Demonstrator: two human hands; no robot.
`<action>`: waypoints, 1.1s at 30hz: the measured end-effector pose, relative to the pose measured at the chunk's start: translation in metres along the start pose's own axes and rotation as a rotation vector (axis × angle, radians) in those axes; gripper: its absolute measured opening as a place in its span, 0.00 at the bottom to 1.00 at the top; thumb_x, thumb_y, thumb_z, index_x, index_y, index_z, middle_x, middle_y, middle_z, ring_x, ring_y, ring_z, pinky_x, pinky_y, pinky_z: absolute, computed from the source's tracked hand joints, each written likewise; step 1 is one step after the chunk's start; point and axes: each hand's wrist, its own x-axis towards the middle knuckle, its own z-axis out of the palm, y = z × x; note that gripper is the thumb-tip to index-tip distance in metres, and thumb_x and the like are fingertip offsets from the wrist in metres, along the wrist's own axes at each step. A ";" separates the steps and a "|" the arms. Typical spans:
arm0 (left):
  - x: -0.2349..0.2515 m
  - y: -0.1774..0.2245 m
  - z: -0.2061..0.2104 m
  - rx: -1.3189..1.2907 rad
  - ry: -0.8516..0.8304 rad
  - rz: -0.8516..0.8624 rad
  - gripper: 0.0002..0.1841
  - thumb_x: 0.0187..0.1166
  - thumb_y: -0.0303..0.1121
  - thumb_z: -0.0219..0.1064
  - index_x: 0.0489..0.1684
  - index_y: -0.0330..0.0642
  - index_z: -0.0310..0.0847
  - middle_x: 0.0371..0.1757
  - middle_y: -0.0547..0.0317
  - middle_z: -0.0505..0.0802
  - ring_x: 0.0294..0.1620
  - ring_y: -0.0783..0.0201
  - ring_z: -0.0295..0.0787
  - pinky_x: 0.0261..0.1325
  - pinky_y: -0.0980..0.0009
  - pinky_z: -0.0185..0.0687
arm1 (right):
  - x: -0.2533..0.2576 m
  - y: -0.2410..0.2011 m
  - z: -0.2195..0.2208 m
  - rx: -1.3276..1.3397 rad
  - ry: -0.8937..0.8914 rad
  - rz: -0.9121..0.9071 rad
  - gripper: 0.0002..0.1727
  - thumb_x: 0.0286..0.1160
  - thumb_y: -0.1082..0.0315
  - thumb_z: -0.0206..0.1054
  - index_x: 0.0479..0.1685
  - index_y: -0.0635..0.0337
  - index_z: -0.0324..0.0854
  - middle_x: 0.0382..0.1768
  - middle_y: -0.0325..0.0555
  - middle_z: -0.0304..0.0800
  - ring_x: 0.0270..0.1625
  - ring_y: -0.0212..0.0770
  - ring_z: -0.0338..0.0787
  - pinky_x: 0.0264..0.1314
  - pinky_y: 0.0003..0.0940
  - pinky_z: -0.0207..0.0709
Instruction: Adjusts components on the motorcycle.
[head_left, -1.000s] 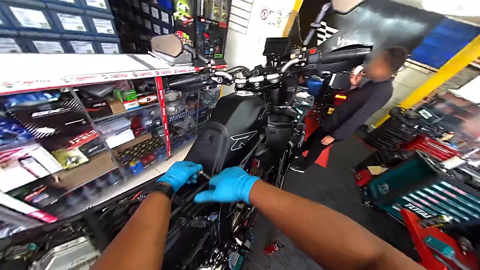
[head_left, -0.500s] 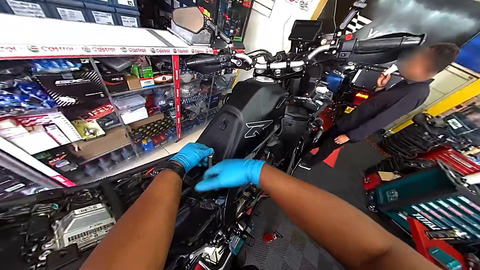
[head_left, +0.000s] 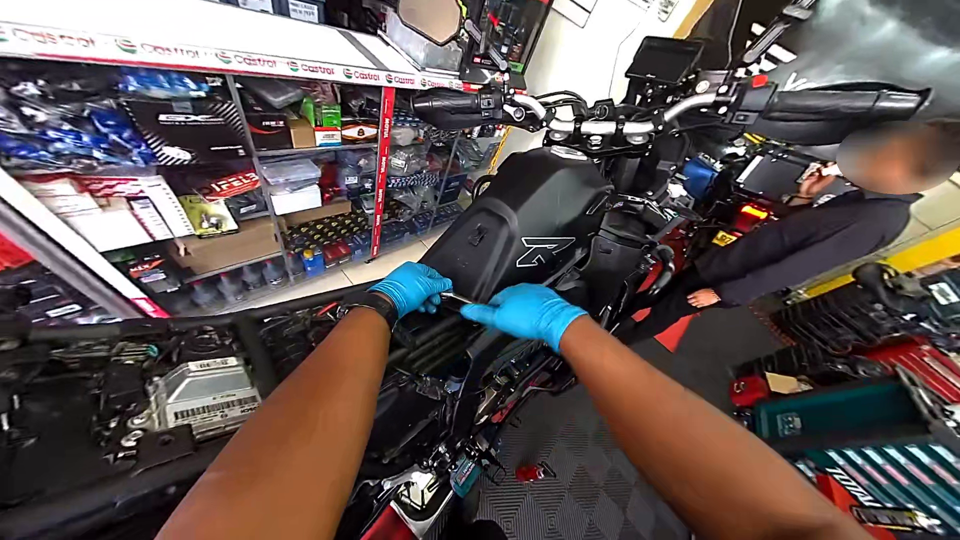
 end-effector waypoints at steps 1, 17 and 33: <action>0.001 0.000 -0.001 -0.005 0.007 0.004 0.18 0.89 0.46 0.64 0.49 0.37 0.90 0.28 0.55 0.92 0.25 0.64 0.89 0.35 0.65 0.88 | -0.008 -0.022 0.000 0.009 0.008 -0.039 0.49 0.72 0.16 0.41 0.47 0.49 0.93 0.48 0.51 0.95 0.58 0.57 0.92 0.58 0.71 0.79; 0.000 0.003 -0.001 0.016 0.021 -0.005 0.17 0.89 0.44 0.63 0.49 0.39 0.90 0.27 0.57 0.91 0.25 0.66 0.87 0.35 0.67 0.86 | -0.016 -0.045 0.007 0.416 -0.052 -0.291 0.35 0.84 0.32 0.55 0.57 0.56 0.90 0.49 0.50 0.95 0.53 0.49 0.94 0.62 0.61 0.83; 0.006 0.002 0.003 -0.020 0.052 -0.051 0.15 0.87 0.43 0.66 0.50 0.41 0.90 0.25 0.58 0.91 0.22 0.67 0.88 0.30 0.70 0.86 | -0.026 -0.043 0.007 0.118 0.054 -0.143 0.43 0.71 0.19 0.53 0.41 0.51 0.92 0.38 0.48 0.93 0.48 0.54 0.92 0.47 0.67 0.80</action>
